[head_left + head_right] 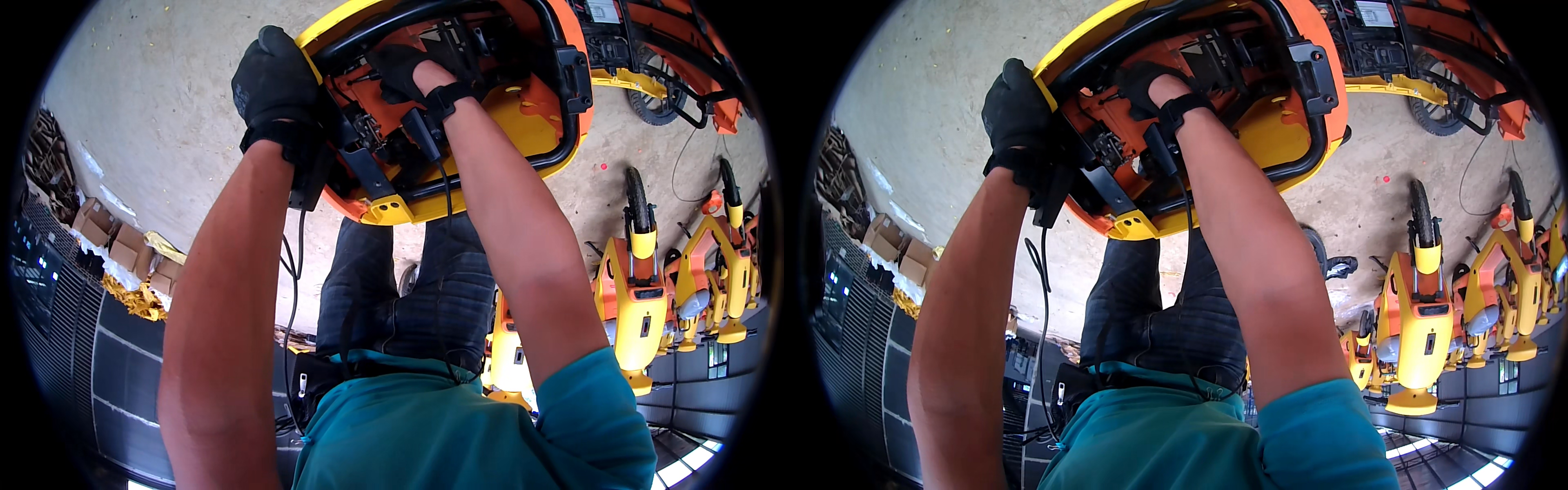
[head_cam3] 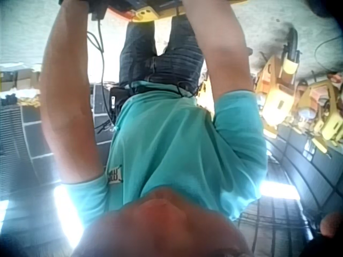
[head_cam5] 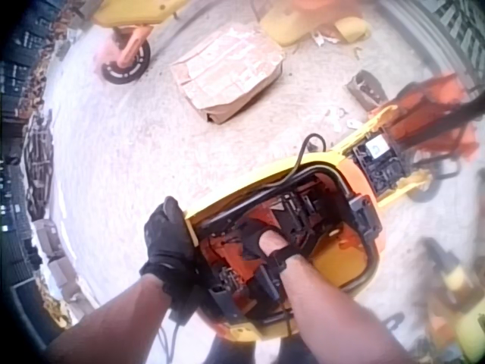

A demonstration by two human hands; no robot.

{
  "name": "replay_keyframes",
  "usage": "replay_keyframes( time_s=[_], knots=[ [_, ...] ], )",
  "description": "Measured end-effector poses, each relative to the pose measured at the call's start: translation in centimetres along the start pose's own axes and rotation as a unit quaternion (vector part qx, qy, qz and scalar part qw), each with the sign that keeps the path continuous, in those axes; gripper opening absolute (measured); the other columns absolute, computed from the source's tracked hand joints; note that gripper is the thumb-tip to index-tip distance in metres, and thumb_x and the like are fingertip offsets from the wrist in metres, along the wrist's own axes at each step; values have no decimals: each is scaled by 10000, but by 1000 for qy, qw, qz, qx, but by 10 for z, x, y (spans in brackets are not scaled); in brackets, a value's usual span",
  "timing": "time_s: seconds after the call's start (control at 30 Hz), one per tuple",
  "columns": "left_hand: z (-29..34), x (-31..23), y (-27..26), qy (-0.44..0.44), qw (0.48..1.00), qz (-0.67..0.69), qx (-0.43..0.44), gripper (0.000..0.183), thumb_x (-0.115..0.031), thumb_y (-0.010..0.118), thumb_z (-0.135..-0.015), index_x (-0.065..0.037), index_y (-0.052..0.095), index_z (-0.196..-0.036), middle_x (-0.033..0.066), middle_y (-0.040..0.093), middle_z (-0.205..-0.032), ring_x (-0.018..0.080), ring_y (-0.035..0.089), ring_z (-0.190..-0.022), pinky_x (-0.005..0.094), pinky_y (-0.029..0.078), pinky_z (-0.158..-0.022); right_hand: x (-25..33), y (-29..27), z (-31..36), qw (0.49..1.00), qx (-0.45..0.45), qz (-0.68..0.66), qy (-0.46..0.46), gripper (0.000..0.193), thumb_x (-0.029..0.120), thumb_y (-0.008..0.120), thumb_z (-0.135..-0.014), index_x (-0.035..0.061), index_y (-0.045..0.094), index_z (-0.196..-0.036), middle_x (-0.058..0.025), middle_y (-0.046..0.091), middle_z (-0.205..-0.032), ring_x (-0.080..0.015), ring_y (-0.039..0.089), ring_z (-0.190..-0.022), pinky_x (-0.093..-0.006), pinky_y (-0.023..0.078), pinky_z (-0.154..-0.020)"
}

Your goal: The person works on the internal components of a scooter, handling wires and parts within the body frame and then positioning a large yellow plastic panel onto the scooter's chassis.

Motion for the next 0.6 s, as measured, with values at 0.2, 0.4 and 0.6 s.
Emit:
replay_keyframes(
  time_s=[0.2,0.4,0.6],
  knots=[
    [-1,6,3,-27,999,31,3,116,-162,456,-836,-56,502,-847,197,621,-858,360,615,-798,420,490,-660,15,-2,-2,966,47,236,-97,367,182,671,-708,109,613,-1063,-124,599,-1091,-289,590,-968,-384,479,-839],
    [0,16,-6,-57,998,41,2,127,-168,446,-841,-56,505,-847,197,619,-864,359,613,-800,417,489,-664,47,6,14,863,52,419,-278,319,220,678,-709,103,645,-1004,-102,620,-1052,-254,611,-920,-369,483,-821],
    [-1,15,10,-84,993,76,24,145,-175,427,-848,-51,503,-846,192,617,-868,358,607,-814,411,485,-684,-13,10,-10,997,59,-26,48,289,204,656,-722,99,643,-991,-97,620,-1056,-257,613,-908,-357,481,-812]
  ],
)
Point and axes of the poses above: each hand's wrist, its own z-axis away from the middle knuckle, its own y-axis out of the palm, x = y × z, the point moved 6 cm from there along -z, towards the middle knuckle
